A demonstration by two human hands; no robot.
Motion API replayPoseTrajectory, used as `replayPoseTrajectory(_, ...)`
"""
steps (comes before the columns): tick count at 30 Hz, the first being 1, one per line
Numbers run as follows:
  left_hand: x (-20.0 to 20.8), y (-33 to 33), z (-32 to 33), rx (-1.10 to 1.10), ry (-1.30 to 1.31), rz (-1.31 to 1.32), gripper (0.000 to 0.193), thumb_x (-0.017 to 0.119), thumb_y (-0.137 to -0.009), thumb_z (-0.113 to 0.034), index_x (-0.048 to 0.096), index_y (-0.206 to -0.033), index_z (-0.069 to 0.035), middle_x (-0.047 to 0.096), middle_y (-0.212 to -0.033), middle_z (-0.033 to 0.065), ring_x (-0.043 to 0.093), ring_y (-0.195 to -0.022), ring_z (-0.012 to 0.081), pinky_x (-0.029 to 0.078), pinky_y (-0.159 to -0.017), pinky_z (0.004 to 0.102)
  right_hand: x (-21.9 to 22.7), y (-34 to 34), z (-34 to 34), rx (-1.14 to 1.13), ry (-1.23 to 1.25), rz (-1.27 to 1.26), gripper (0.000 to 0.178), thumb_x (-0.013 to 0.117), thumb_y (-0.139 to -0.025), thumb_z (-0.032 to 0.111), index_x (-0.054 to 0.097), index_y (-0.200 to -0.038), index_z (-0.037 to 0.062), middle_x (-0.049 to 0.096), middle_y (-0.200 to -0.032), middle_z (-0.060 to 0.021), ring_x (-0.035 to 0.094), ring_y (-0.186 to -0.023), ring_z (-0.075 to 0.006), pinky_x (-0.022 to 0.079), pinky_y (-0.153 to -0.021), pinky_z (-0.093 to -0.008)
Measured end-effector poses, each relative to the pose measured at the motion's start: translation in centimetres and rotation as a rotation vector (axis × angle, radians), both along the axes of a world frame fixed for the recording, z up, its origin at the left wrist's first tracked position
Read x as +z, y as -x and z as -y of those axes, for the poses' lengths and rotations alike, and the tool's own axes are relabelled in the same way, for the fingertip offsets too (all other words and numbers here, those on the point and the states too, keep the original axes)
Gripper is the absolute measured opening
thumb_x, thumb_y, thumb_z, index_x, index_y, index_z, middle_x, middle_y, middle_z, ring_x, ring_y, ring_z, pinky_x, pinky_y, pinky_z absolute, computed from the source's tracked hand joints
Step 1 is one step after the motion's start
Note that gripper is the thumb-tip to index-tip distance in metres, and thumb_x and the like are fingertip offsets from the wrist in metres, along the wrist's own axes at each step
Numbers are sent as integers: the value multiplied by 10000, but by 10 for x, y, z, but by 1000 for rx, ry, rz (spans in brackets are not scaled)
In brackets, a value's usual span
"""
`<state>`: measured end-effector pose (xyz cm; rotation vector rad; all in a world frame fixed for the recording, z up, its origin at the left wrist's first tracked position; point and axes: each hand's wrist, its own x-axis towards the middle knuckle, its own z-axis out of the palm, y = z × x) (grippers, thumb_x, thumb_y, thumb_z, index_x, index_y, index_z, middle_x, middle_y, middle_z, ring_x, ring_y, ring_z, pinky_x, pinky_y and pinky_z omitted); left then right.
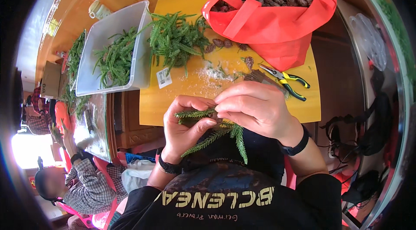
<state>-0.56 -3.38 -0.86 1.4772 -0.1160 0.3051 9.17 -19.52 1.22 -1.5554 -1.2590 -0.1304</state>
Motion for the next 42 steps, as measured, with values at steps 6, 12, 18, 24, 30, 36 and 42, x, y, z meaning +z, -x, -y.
replayPoseTrajectory(6, 1, -1, -2, 31, -44, 21, 246, 691, -746, -17, 522, -925, -10, 638, -959, 104, 619, -859, 134, 502, -750, 254, -1, 2, -3, -70, -40, 20, 180, 727, -648, 18, 648, -809, 28, 637, -804, -88, 621, -660, -194, 496, -565, -269)
replayPoseTrajectory(12, 3, 1, -2, 70, -208, 45, 265, 713, -707, -2, 539, -908, -15, 646, -924, 98, 635, -836, 157, 511, -725, 254, 8, 2, -2, -14, 64, -65, 188, 722, -630, -26, 654, -800, 13, 625, -786, -99, 620, -696, -209, 497, -597, -284)
replayPoseTrajectory(18, 5, 1, -2, 78, -276, 36, 268, 713, -699, 7, 545, -907, -14, 645, -912, 100, 639, -831, 169, 513, -720, 262, 9, 3, 0, -36, 157, -128, 202, 712, -626, -39, 654, -810, 20, 623, -835, -96, 616, -744, -210, 490, -637, -278)
replayPoseTrajectory(24, 1, -3, -8, -7, -221, 51, 241, 690, -727, 3, 537, -913, -13, 639, -920, 105, 631, -854, 181, 504, -745, 277, 12, -2, 8, -17, 194, -170, 349, 750, -613, 35, 611, -932, 20, 624, -855, -102, 613, -779, -241, 477, -691, -297)
replayPoseTrajectory(30, -6, 0, -14, -92, -28, -15, 278, 652, -739, 44, 472, -945, -3, 574, -969, 149, 575, -922, 205, 478, -801, 318, 17, -10, 22, -60, 283, -233, 400, 734, -670, 136, 564, -1005, -1, 603, -962, -114, 586, -902, -219, 441, -796, -313)
replayPoseTrajectory(36, -8, -2, -20, -203, 275, -37, 275, 634, -749, 52, 476, -961, -22, 562, -1034, 137, 561, -925, 162, 450, -825, 281, -45, -43, 85, -555, 800, -186, 400, 717, -618, 75, 487, -941, 20, 538, -941, -130, 537, -908, -289, 420, -804, -314)
replayPoseTrajectory(42, -8, -7, -22, -171, 242, 106, 275, 647, -746, 36, 480, -953, -33, 531, -1024, 122, 517, -938, 157, 428, -822, 288, -73, -47, 99, -525, 856, -99, 522, 750, -526, 53, 450, -953, 36, 484, -987, -138, 488, -949, -333, 416, -813, -361)
